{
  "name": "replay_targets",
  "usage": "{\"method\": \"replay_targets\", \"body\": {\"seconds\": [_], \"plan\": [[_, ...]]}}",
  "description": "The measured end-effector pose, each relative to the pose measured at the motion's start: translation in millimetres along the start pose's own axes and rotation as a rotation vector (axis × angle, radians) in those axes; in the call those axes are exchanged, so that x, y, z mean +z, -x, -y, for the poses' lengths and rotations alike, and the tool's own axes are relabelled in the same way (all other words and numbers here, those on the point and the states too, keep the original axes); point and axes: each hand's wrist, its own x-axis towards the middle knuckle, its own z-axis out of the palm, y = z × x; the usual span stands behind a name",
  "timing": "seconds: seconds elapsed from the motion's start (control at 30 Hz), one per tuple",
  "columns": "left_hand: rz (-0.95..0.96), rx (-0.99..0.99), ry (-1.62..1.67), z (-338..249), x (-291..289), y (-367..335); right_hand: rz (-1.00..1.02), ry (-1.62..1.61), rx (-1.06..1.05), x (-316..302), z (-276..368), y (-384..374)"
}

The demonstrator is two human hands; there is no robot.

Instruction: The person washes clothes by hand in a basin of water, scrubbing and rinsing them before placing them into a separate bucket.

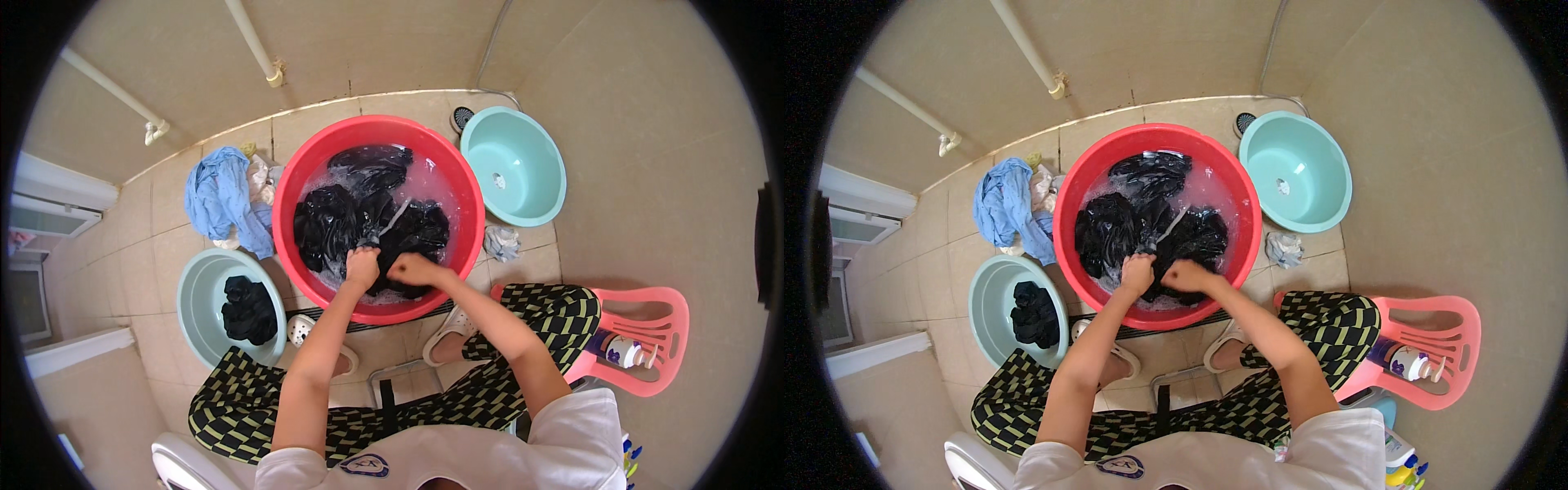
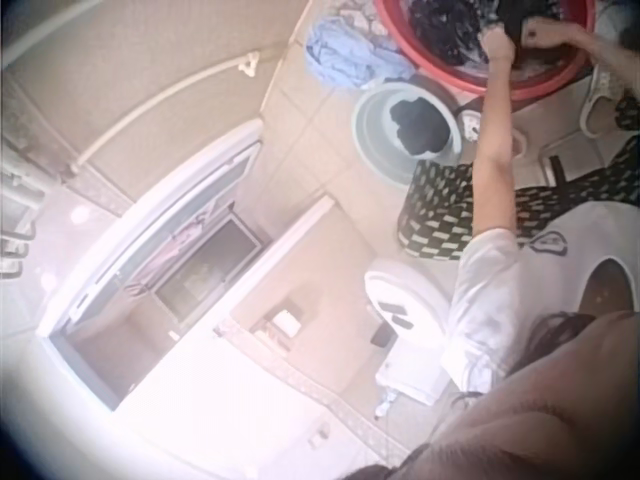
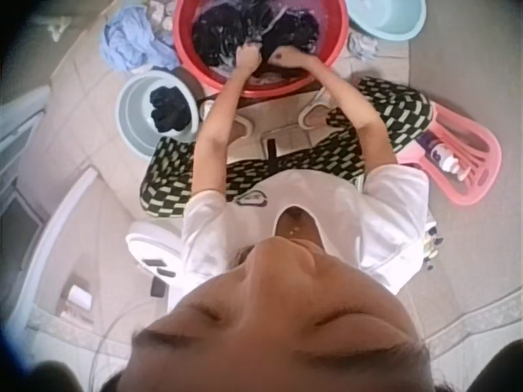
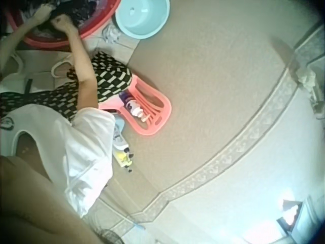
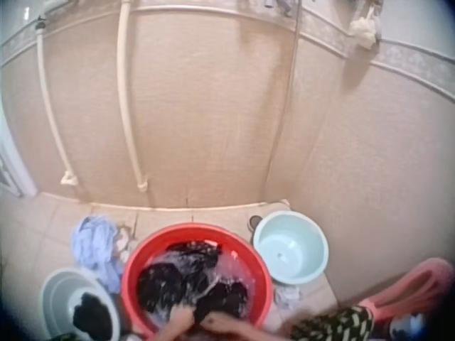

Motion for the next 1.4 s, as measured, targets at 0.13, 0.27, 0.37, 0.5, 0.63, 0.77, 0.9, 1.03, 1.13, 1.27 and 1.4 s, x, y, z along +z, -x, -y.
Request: {"method": "replay_targets", "body": {"seconds": [0.13,0.27,0.37,0.5,0.63,0.77,0.9,1.03,1.13,1.27,1.4], "plan": [[-0.051,0.435,-0.331,-17,-7,27,-0.694,0.271,0.266,-25,-35,-11],[0.002,0.571,-0.328,-49,-10,49,-0.748,0.138,0.531,-21,-43,-30],[0.067,0.36,-0.005,-53,-6,69,-0.412,0.281,0.601,-16,-31,-32],[0.253,0.046,0.455,-55,-11,64,-0.527,0.125,0.684,-45,-33,-9],[0.166,-0.421,0.989,-11,19,43,-0.604,0.206,0.489,-77,40,8],[0.254,-0.647,1.258,-46,8,24,-0.655,0.056,0.429,-110,56,44],[0.128,-0.752,1.353,-58,-1,6,-0.679,-0.053,0.247,-120,80,76],[0.079,-0.866,1.365,-45,-5,-10,-0.668,-0.233,0.104,-119,117,99],[0.009,-0.892,1.271,-32,5,-12,-0.655,-0.464,-0.061,-129,152,117],[0.273,-0.696,1.509,-54,-17,-13,-0.731,-0.515,-0.083,-148,171,144],[0.371,-0.583,1.469,-45,-31,-3,-0.75,-0.312,-0.092,-158,158,142]]}}
